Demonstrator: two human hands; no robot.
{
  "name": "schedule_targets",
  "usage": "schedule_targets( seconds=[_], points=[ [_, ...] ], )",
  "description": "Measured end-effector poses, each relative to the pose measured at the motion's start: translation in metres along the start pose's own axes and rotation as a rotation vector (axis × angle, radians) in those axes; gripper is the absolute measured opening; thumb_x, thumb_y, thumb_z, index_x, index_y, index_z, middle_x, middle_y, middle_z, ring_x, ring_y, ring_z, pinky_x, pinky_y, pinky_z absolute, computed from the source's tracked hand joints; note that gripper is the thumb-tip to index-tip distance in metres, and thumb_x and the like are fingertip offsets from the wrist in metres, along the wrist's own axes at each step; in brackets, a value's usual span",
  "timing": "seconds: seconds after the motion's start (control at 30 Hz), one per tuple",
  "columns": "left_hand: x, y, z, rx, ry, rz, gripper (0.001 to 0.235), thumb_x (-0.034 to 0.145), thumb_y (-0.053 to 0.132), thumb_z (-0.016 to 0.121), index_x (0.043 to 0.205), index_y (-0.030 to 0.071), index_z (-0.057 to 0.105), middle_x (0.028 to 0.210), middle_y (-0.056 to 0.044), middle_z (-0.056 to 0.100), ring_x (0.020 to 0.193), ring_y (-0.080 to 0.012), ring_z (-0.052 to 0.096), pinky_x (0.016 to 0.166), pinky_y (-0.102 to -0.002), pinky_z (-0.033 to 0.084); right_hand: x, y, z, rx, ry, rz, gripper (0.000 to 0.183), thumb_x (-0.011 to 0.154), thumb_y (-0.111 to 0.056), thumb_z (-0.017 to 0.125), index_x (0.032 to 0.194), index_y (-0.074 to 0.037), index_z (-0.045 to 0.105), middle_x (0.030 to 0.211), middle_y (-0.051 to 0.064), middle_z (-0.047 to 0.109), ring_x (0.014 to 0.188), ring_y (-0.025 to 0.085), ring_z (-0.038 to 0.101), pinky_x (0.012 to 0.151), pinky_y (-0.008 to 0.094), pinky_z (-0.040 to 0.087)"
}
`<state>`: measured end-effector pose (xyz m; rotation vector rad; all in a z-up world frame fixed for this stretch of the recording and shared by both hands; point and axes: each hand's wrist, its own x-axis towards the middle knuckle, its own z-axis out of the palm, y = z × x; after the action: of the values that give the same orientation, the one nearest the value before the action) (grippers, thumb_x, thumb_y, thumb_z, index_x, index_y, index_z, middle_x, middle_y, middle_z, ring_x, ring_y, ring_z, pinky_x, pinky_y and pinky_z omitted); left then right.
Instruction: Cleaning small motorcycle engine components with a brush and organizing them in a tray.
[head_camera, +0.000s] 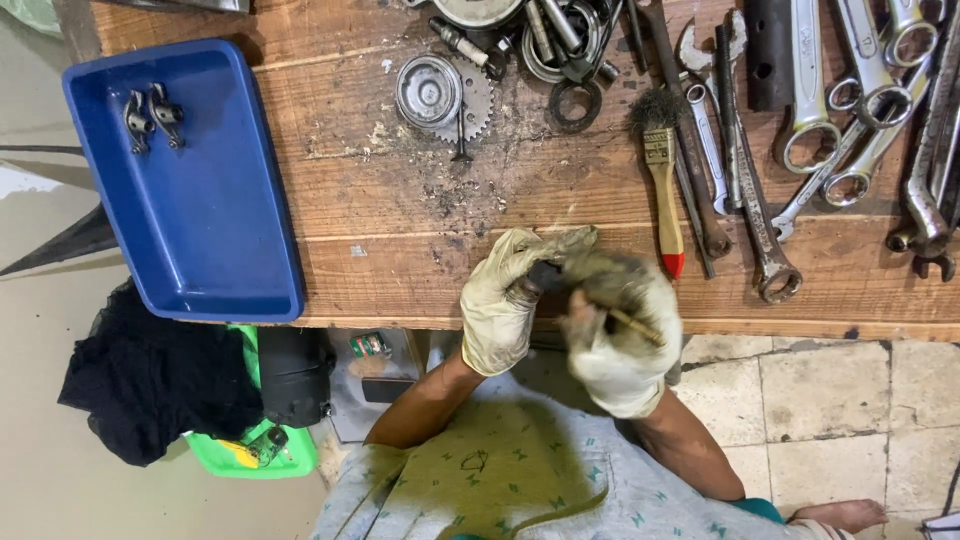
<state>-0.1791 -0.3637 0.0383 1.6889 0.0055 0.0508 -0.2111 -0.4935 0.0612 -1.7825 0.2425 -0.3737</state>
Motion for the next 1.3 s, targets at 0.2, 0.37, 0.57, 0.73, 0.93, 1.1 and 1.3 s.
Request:
schedule_targets(
  seconds=[0.2,0.37,0.57,0.73,0.93,1.1,1.3],
  points=[
    [0.000,0.000,0.003,-0.034,0.031,-0.024,0.029,0.099,0.036,0.070,0.108,0.010,0.077,0.102,-0.013,0.070,0.093,-0.0280,0.068,0.095,-0.043,0.054,0.007,-0.003,-0.002,0.153,-0.052,0.034,0.007,0.077,0.010,0.072,0.081,0.005,0.072,0.079,0.019,0.074,0.072,0.033,0.074,0.067,0.037,0.060],
    [-0.002,-0.001,0.000,0.034,0.022,-0.009,0.029,0.099,0.037,0.069,0.109,0.010,0.077,0.104,-0.014,0.071,0.094,-0.0324,0.069,0.094,-0.045,0.054,-0.006,0.009,0.009,0.164,0.021,-0.129,0.008,0.076,0.007,0.074,0.070,0.002,0.071,0.073,0.018,0.071,0.064,0.035,0.070,0.064,0.040,0.058],
    [-0.001,0.003,0.001,0.040,0.019,-0.038,0.029,0.099,0.040,0.069,0.107,0.013,0.078,0.103,-0.012,0.071,0.091,-0.0315,0.068,0.093,-0.044,0.054,-0.002,0.012,-0.011,0.153,-0.094,-0.009,0.010,0.076,0.006,0.069,0.068,0.001,0.069,0.071,0.015,0.069,0.064,0.034,0.071,0.058,0.039,0.056],
    [-0.001,-0.001,0.001,0.087,0.002,-0.037,0.021,0.097,0.033,0.072,0.109,0.016,0.078,0.105,-0.010,0.072,0.093,-0.0329,0.070,0.092,-0.044,0.055,0.006,0.006,-0.006,0.026,-0.050,-0.270,0.014,0.077,0.014,0.070,0.068,0.004,0.067,0.073,0.023,0.067,0.065,0.040,0.069,0.059,0.044,0.056],
    [-0.004,-0.006,0.001,0.067,-0.002,-0.045,0.025,0.096,0.037,0.072,0.109,0.016,0.079,0.106,-0.009,0.072,0.095,-0.0291,0.069,0.094,-0.041,0.054,0.005,0.007,-0.001,0.026,0.003,-0.253,0.012,0.079,0.005,0.072,0.069,-0.001,0.071,0.072,0.018,0.069,0.064,0.039,0.069,0.060,0.043,0.058],
    [-0.004,-0.008,0.000,0.047,0.002,-0.056,0.023,0.094,0.032,0.075,0.109,0.015,0.080,0.103,-0.010,0.072,0.094,-0.0281,0.070,0.095,-0.040,0.054,0.018,0.001,-0.001,0.093,-0.025,-0.270,0.017,0.084,0.005,0.065,0.068,0.001,0.066,0.068,0.018,0.065,0.056,0.041,0.063,0.054,0.046,0.054],
    [-0.007,-0.008,0.000,0.033,-0.026,-0.071,0.030,0.096,0.039,0.071,0.114,0.017,0.079,0.108,-0.010,0.073,0.099,-0.0302,0.070,0.096,-0.044,0.053,0.013,0.006,0.010,0.132,0.052,-0.348,0.008,0.082,0.008,0.069,0.075,0.005,0.068,0.073,0.022,0.065,0.061,0.040,0.065,0.061,0.046,0.057]
  ],
)
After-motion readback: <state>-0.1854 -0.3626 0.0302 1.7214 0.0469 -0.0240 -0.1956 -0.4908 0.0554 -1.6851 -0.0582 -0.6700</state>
